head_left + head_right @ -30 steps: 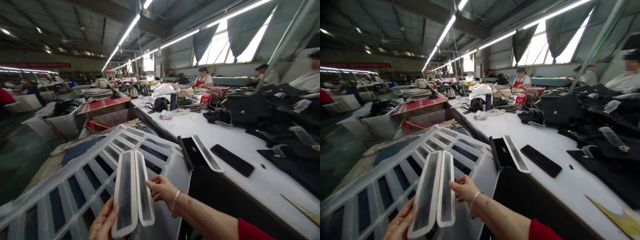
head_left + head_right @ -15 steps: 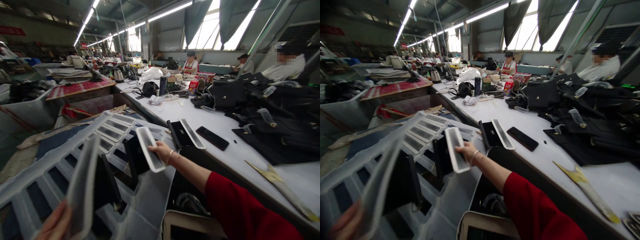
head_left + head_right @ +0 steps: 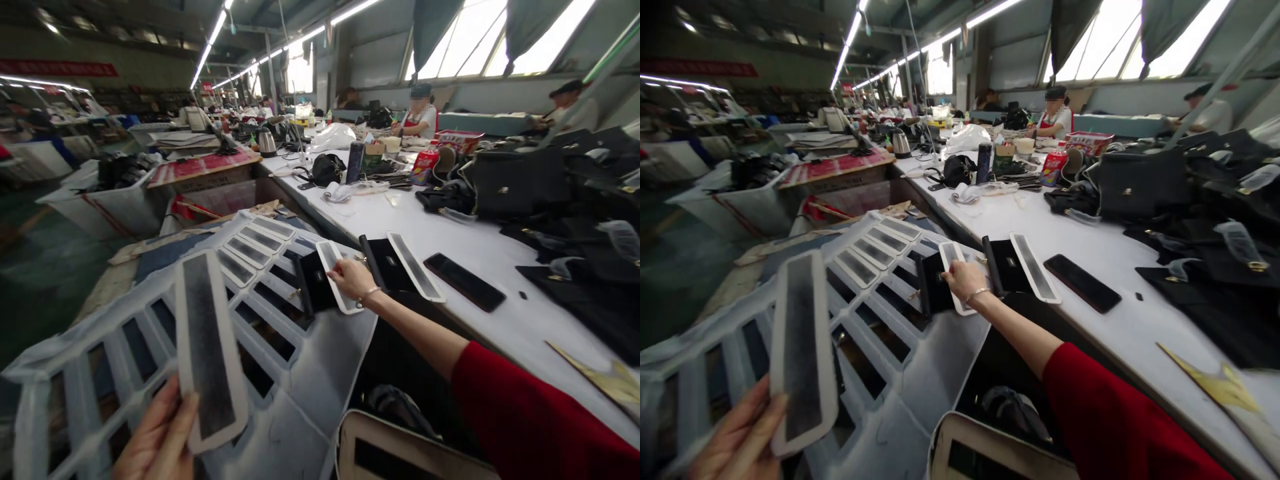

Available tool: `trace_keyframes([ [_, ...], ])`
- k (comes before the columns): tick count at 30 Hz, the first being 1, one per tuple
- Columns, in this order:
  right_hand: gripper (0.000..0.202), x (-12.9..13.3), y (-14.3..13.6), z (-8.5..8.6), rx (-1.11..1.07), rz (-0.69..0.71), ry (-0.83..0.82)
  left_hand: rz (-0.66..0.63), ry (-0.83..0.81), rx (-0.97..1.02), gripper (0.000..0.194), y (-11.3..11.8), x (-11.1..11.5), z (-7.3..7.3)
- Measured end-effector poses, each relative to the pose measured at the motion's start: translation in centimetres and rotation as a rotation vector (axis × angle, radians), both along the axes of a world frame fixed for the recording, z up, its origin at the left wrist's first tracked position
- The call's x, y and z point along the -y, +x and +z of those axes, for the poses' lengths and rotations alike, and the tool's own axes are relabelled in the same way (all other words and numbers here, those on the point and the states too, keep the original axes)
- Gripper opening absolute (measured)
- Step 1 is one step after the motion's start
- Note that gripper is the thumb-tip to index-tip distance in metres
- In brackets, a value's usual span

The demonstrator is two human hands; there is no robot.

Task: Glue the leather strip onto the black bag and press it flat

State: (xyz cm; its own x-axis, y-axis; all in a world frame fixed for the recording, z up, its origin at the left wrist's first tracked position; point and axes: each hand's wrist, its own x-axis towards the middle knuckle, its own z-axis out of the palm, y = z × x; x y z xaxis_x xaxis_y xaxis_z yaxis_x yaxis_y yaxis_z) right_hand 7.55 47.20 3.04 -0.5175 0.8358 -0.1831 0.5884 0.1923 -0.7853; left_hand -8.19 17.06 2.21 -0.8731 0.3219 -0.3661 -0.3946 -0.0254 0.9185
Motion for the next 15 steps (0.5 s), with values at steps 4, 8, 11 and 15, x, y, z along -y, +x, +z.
trace_keyframes([
  [4, 0.041, 8.5, 0.3, 3.7, -0.217, 0.172, -0.230, -0.178, -0.126, -0.388, 0.042, 4.3, -0.8, 0.6],
  [8, 0.094, 15.4, 2.4, 6.6, -0.611, 0.066, -0.403, -0.397, -0.041, -0.936, 0.035, 8.7, -2.1, 1.3],
  [11, 0.099, 16.9, 4.2, 8.3, -0.662, -0.069, -0.354, -0.653, 0.142, -1.009, 0.042, 11.0, -2.9, 3.1],
  [15, 0.089, 17.0, 7.2, 10.6, -0.666, -0.071, -0.229, -0.984, 0.255, -0.888, 0.045, 12.0, -2.7, 5.9],
])
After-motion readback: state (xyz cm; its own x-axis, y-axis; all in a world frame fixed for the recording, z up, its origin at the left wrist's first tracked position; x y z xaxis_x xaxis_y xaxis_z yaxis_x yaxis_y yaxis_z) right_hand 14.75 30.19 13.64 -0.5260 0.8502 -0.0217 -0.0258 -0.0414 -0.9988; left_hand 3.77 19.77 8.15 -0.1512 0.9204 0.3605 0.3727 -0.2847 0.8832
